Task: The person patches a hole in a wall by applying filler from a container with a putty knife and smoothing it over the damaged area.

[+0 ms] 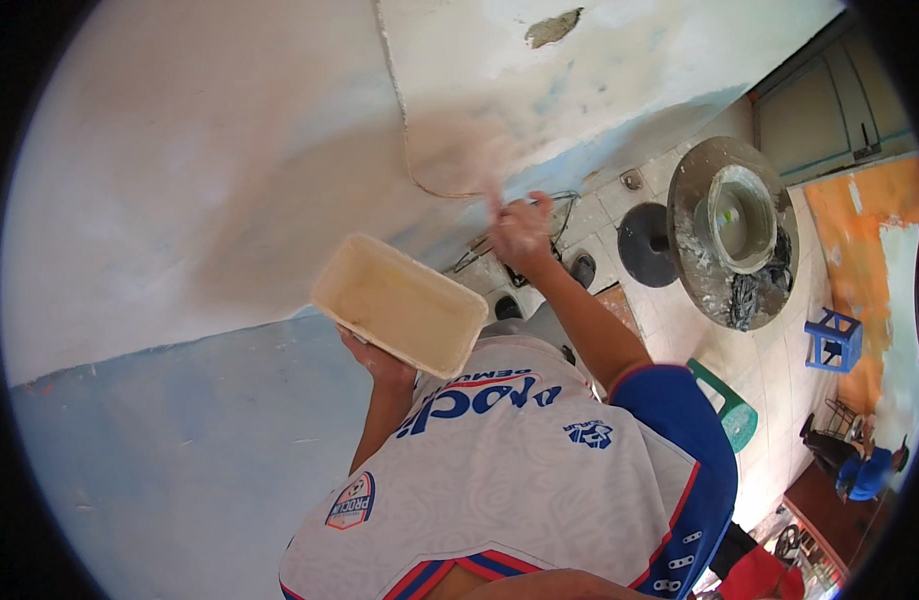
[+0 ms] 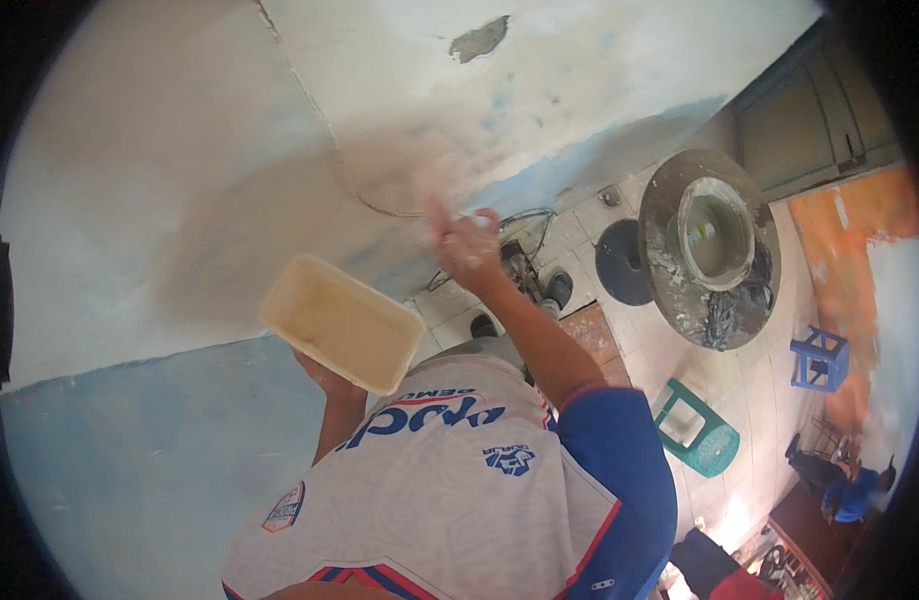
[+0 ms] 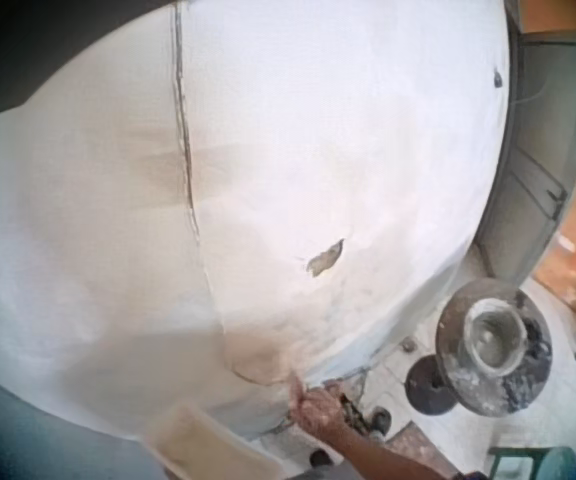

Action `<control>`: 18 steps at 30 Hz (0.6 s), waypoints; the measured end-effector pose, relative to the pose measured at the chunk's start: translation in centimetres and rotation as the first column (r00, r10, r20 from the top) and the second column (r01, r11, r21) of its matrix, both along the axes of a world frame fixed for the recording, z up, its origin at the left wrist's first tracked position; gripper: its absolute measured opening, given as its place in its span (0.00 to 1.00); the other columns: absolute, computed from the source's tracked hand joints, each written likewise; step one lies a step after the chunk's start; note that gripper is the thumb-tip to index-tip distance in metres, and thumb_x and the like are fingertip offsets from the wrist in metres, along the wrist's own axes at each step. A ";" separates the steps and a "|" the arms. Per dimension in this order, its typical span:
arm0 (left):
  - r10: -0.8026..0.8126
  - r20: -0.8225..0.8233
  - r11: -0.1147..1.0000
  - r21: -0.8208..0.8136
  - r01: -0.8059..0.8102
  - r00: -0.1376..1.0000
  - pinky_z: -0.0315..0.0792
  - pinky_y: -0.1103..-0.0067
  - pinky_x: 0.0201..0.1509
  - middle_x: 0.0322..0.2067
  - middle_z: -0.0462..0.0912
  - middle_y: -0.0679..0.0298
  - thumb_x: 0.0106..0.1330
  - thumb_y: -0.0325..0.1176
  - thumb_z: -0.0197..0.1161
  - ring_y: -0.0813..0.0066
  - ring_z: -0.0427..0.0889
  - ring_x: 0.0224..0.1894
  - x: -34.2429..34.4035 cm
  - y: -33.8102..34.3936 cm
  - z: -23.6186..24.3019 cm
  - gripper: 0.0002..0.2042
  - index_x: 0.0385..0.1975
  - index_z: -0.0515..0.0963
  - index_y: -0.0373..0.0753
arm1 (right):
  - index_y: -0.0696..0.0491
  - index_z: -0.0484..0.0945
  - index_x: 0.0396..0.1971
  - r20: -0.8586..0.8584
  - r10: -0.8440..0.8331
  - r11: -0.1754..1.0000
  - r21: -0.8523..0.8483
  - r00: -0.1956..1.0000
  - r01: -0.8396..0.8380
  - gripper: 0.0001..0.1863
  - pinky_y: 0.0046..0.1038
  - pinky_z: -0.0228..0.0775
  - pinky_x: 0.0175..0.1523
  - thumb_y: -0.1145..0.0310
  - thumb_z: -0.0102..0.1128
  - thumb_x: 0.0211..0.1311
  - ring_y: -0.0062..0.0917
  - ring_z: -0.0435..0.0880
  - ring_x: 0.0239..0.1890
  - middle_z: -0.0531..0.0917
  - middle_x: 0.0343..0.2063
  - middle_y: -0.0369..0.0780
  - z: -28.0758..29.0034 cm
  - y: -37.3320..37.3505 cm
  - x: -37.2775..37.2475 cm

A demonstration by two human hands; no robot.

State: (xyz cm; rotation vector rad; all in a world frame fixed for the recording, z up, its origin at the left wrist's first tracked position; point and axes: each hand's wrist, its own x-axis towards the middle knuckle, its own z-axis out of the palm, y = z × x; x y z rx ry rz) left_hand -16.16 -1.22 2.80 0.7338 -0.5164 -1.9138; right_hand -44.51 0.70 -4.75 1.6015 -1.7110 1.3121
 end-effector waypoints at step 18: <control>0.031 -0.017 0.999 0.019 -0.031 0.999 0.69 0.63 0.70 0.68 0.69 0.65 0.74 0.67 0.41 0.60 0.70 0.68 3.2 1.3 -1.5 0.35 0.72 0.62 0.50 | 0.50 0.70 0.21 0.135 -0.129 0.979 -0.138 0.982 0.148 0.14 0.45 0.64 0.52 0.81 0.67 0.52 0.37 0.79 0.32 0.77 0.25 0.38 3.3 -1.8 -0.6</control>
